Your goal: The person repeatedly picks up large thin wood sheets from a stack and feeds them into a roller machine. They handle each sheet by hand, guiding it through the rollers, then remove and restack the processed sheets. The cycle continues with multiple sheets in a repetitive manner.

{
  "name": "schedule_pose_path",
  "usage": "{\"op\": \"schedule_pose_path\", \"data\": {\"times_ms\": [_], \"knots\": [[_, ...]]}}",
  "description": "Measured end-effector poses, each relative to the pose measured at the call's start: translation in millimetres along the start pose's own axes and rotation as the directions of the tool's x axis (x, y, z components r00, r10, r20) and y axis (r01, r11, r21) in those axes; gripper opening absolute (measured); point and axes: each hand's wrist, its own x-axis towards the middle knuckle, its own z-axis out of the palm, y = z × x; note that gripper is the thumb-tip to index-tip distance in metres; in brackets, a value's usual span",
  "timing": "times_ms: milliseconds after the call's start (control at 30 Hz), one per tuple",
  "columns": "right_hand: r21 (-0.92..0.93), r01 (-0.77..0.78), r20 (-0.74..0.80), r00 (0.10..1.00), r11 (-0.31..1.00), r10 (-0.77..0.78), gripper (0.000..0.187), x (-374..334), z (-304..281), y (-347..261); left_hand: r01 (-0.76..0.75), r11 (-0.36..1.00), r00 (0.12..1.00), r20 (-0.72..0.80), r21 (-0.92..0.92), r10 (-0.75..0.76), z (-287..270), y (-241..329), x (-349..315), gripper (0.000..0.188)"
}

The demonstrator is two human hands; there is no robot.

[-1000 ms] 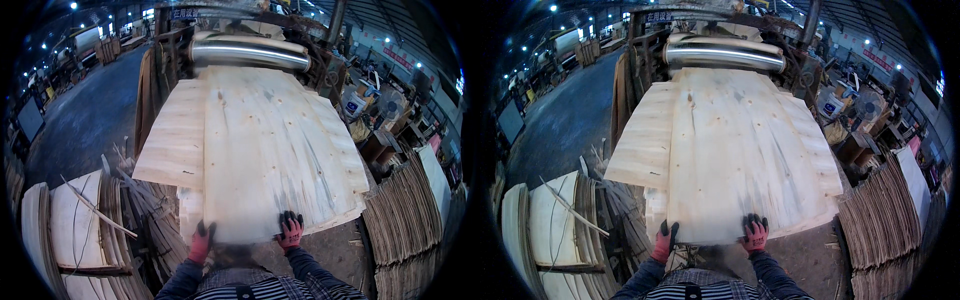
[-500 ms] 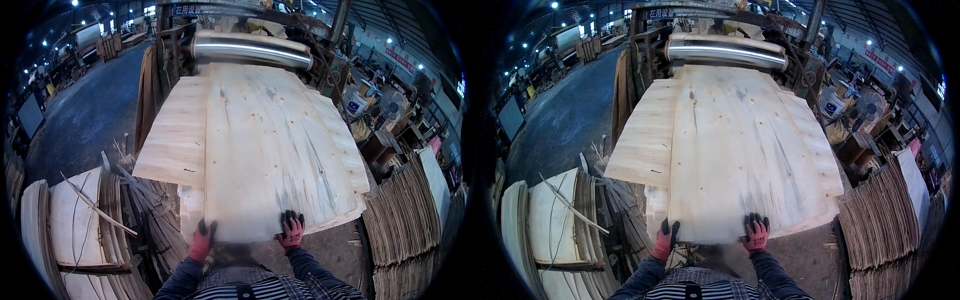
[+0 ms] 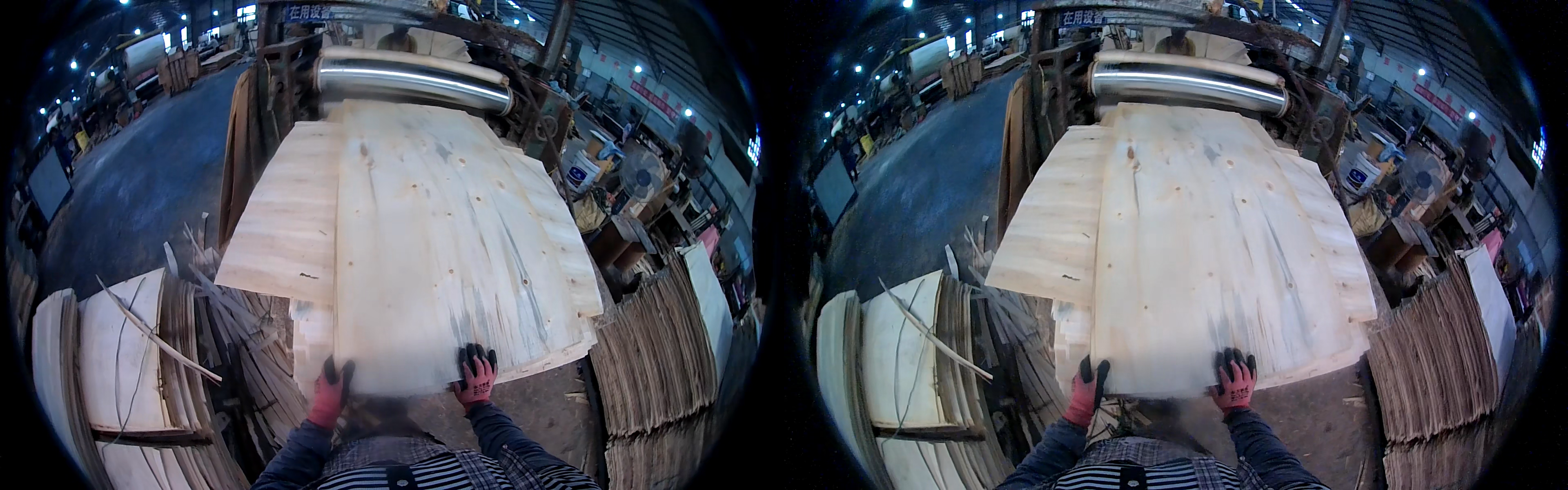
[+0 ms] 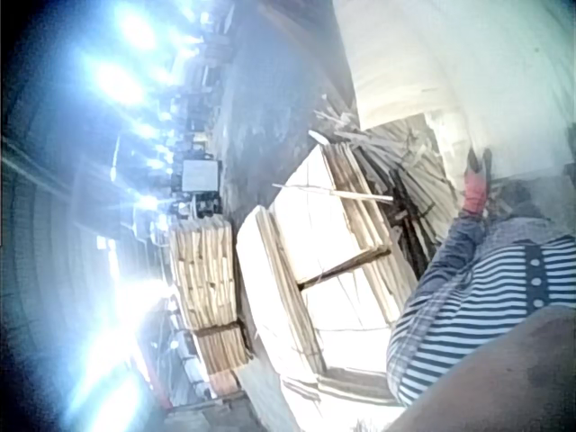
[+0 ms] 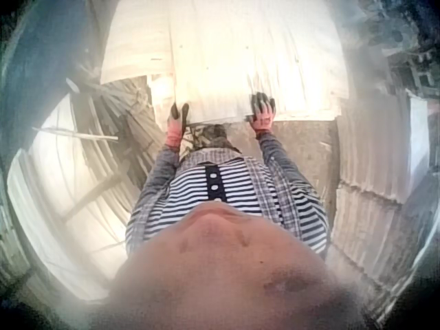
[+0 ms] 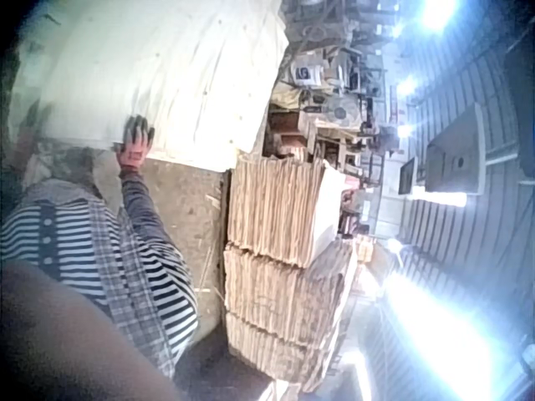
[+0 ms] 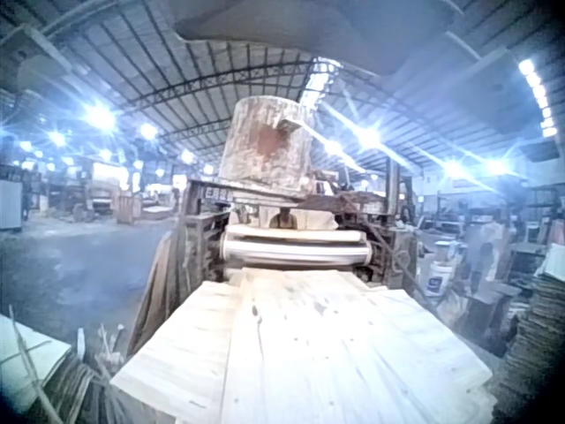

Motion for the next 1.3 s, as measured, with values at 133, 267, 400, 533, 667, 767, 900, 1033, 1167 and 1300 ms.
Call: {"op": "schedule_pose_path", "data": {"times_ms": [133, 267, 400, 533, 667, 767, 900, 1033, 1167, 1300], "knots": [[-0.041, -0.041, 0.065, 0.997, 0.998, 0.044, 0.056, -4, 2, 3, 0.045, 0.988, 0.999, -0.011, 0.146, -0.043, 0, 15, -3, 0.04], [0.004, -0.03, 0.058, 0.998, 1.0, 0.03, 0.056, -1, 0, 1, 0.046, 0.997, 0.998, 0.043, 0.061, -0.048, -3, 14, 0, 0.045], [-0.011, -0.02, 0.04, 0.999, 1.0, 0.021, 0.055, 3, -12, 3, 0.118, 0.993, 0.987, 0.109, -0.02, -0.115, 2, 51, 3, 0.04], [-0.023, 0.093, 0.012, 0.996, 0.995, -0.092, 0.06, 25, -52, 5, 0.161, 0.968, 0.983, 0.118, -0.194, -0.14, -14, 115, -3, 0.041], [0.041, 0.148, -0.027, 0.989, 0.988, -0.147, 0.066, 66, -108, 13, -0.141, 0.945, 0.964, 0.175, -0.296, 0.199, -29, 143, -4, 0.044], [0.072, 0.172, -0.148, 0.976, 0.982, -0.16, 0.06, 96, -159, 18, 0.013, 0.771, 0.991, 0.112, -0.636, 0.075, -9, 226, -20, 0.048], [-0.043, 0.297, -0.203, 0.932, 0.954, -0.299, 0.052, 137, -226, 25, -0.042, 0.653, 0.999, -0.024, -0.756, 0.036, 23, 254, -27, 0.065], [0.036, 0.374, -0.241, 0.903, 0.927, -0.355, 0.043, 173, -261, 34, -0.305, 0.59, 0.95, -0.28, -0.748, 0.137, 43, 196, -39, 0.052], [0.069, 0.596, -0.195, 0.795, 0.8, -0.575, 0.041, 182, -259, 42, -0.525, 0.723, 0.803, -0.543, -0.449, 0.245, 56, 140, -58, 0.046], [0.173, 0.588, 0.104, 0.787, 0.79, -0.608, 0.045, 148, -210, 27, -0.285, 0.951, 0.841, -0.506, -0.116, 0.191, 78, 103, -68, 0.056]]}}
